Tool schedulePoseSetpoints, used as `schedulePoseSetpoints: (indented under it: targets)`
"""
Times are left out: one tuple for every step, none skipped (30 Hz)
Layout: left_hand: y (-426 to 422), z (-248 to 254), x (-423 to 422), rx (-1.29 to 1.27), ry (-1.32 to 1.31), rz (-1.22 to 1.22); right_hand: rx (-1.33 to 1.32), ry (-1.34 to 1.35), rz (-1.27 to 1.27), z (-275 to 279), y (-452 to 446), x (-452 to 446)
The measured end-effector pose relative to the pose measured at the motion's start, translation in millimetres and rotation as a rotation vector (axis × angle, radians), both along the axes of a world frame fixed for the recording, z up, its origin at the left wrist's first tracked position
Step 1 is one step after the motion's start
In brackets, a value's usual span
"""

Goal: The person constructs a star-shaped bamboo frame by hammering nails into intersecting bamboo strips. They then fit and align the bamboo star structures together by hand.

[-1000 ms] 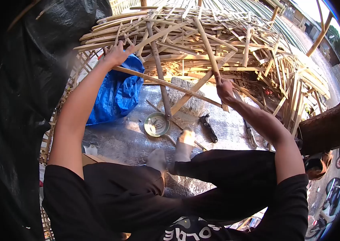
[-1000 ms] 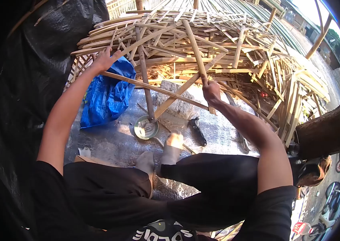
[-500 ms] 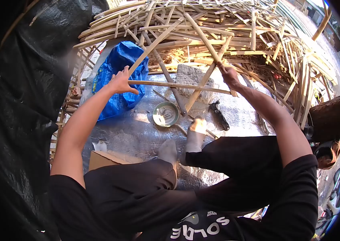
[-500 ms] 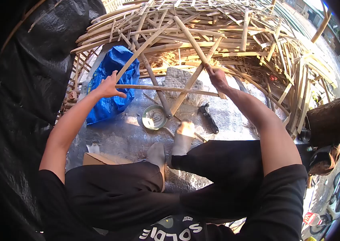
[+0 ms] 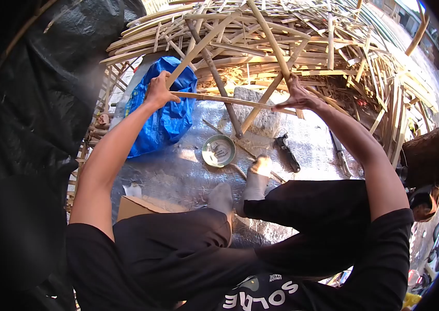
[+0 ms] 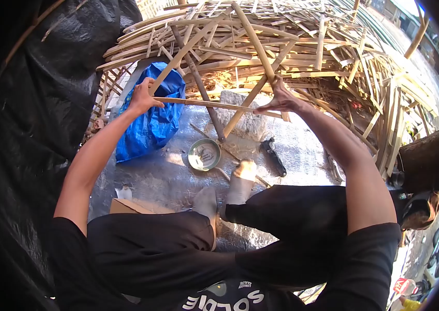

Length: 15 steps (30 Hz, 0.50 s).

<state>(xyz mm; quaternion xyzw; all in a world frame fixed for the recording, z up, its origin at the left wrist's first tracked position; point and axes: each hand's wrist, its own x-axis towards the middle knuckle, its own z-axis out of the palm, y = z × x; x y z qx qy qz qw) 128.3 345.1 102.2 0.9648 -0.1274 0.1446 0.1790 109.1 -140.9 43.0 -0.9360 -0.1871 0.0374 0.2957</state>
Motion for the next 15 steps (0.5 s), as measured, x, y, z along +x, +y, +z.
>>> schedulePoseSetpoints:
  targets:
    - [0, 1, -2, 0.002, -0.005, 0.003, -0.144, -0.056, -0.028, -10, 3, 0]
    - [0, 1, -2, 0.034, 0.012, 0.01, -0.286, -0.113, -0.057, -24, 4, 2]
    - [1, 0, -4, 0.065, 0.03, 0.016, -0.311, -0.205, -0.046, -35, 3, 0]
    - [1, -3, -7, 0.068, 0.026, 0.017, -0.266, -0.316, -0.039, -45, 3, 0]
    - [0, -7, -11, 0.082, 0.029, 0.029, -0.293, -0.345, -0.06, -50, 4, -1]
    - [-2, -9, -15, 0.099, 0.032, 0.04, -0.318, -0.373, -0.084, -51, 7, -3]
    - [-4, -12, -20, 0.113, 0.042, 0.053, -0.311, -0.377, -0.092, -50, 7, -5]
    - [-7, -12, -24, 0.11, 0.073, 0.063, -0.268, -0.354, -0.106, -45, 7, -7]
    - [-11, -12, -29, 0.12, 0.087, 0.08, -0.225, -0.33, -0.119, -40, 8, -9]
    - [-14, -11, -32, 0.129, 0.102, 0.097, -0.219, -0.332, -0.123, -37, 10, -11]
    - [-13, -12, -33, 0.13, 0.102, 0.096, -0.225, -0.361, -0.141, -37, 10, -13]
    - [-14, -13, -34, 0.134, 0.104, 0.09, -0.234, -0.388, -0.158, -37, 10, -14]
    - [-14, -15, -35, 0.137, 0.107, 0.083, -0.236, -0.384, -0.158, -37, 10, -16]
    - [-14, -15, -38, 0.134, 0.112, 0.083, -0.24, -0.39, -0.142, -39, 9, -17]
    - [-13, -15, -40, 0.139, 0.145, 0.069, -0.246, -0.397, -0.126, -41, 7, -18]
